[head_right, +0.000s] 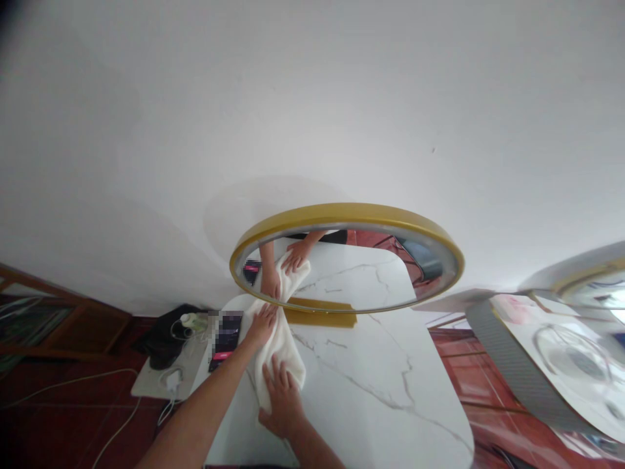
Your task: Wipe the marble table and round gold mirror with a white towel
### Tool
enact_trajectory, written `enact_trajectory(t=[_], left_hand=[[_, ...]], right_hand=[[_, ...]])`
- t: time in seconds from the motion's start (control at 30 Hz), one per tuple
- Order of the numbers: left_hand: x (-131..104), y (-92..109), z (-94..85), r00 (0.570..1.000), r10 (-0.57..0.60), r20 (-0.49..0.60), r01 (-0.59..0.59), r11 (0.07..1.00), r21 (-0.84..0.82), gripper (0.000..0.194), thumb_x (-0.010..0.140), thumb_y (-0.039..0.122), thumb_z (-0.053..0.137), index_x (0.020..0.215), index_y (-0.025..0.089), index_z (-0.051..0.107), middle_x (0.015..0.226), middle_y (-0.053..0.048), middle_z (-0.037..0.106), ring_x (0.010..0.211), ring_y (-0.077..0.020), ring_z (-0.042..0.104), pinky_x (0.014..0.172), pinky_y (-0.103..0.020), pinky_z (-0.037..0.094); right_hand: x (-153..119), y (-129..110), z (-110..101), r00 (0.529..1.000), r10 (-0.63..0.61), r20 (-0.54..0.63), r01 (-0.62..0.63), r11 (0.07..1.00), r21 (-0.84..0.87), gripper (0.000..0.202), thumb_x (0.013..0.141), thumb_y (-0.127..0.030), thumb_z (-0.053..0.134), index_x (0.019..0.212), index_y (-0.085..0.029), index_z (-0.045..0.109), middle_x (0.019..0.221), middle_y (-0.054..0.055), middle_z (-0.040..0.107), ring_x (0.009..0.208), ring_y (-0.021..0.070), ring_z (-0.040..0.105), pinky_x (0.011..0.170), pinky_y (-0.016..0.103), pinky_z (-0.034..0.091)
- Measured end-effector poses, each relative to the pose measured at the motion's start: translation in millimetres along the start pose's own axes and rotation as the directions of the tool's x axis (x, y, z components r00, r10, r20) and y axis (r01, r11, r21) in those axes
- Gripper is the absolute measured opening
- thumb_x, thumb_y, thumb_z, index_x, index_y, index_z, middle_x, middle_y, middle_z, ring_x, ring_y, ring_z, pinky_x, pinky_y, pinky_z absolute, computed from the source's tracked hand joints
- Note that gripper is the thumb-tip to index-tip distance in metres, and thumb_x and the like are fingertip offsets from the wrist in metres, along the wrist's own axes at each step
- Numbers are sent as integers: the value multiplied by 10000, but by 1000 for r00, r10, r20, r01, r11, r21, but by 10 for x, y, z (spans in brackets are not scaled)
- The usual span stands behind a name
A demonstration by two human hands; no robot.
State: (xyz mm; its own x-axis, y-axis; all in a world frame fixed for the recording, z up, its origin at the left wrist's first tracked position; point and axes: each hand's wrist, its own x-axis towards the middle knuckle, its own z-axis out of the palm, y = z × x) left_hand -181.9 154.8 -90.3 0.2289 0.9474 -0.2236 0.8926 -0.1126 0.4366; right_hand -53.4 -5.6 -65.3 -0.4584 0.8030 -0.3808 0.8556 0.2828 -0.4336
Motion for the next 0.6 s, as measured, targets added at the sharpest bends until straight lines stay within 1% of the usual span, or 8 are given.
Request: enact_trajectory(t=[0.13,0.23,0.37,0.47,0.53,0.6], left_hand=[[-91,31,-6,1000,-11,-8,11,1000,0,485,933,236,220,1410,218,306,1496,-20,259,1394,-199,143,1114,-450,171],[-210,67,14,999,-43,-21,43,999,6,482,930,249,239,1404,223,323,1493,-22,268,1389,-203,165,1104,-437,210],[-442,177,89,991,-120,-53,121,992,26,500,914,224,251,1411,216,308,1500,-32,246,1389,-237,161,1088,-486,230],[-655,286,147,987,-143,-72,146,989,34,513,905,206,255,1416,209,296,1501,-45,234,1387,-257,162,1074,-518,247],[-803,347,186,988,-134,-72,137,990,34,508,902,208,268,1409,208,315,1493,-42,254,1379,-254,193,1066,-503,282],[-961,389,236,991,-109,-77,111,993,30,500,900,213,284,1397,198,341,1480,-43,289,1369,-247,231,1058,-478,320]], right_hand=[[-145,165,-90,996,-70,46,69,997,22,897,740,-495,517,1445,-319,-8,1476,-27,-182,1383,321,0,1099,460,136],[-271,274,-132,995,-86,54,85,996,29,853,739,-417,499,1444,-341,23,1479,-61,-173,1388,297,-4,1105,442,114],[-473,449,-139,994,-82,72,80,996,31,894,645,-265,509,1442,-342,110,1498,-83,-111,1391,268,-27,1116,438,57],[-672,629,-127,997,-65,41,64,998,22,879,612,-203,478,1435,-314,189,1515,-71,-20,1391,251,-34,1119,451,41],[-826,773,-136,997,-80,-4,80,996,27,822,641,-210,473,1425,-298,241,1519,-52,50,1392,251,-16,1121,464,53],[-986,931,-164,992,-121,-39,123,992,41,712,719,-261,471,1406,-302,293,1514,-42,120,1393,249,27,1124,470,82]])
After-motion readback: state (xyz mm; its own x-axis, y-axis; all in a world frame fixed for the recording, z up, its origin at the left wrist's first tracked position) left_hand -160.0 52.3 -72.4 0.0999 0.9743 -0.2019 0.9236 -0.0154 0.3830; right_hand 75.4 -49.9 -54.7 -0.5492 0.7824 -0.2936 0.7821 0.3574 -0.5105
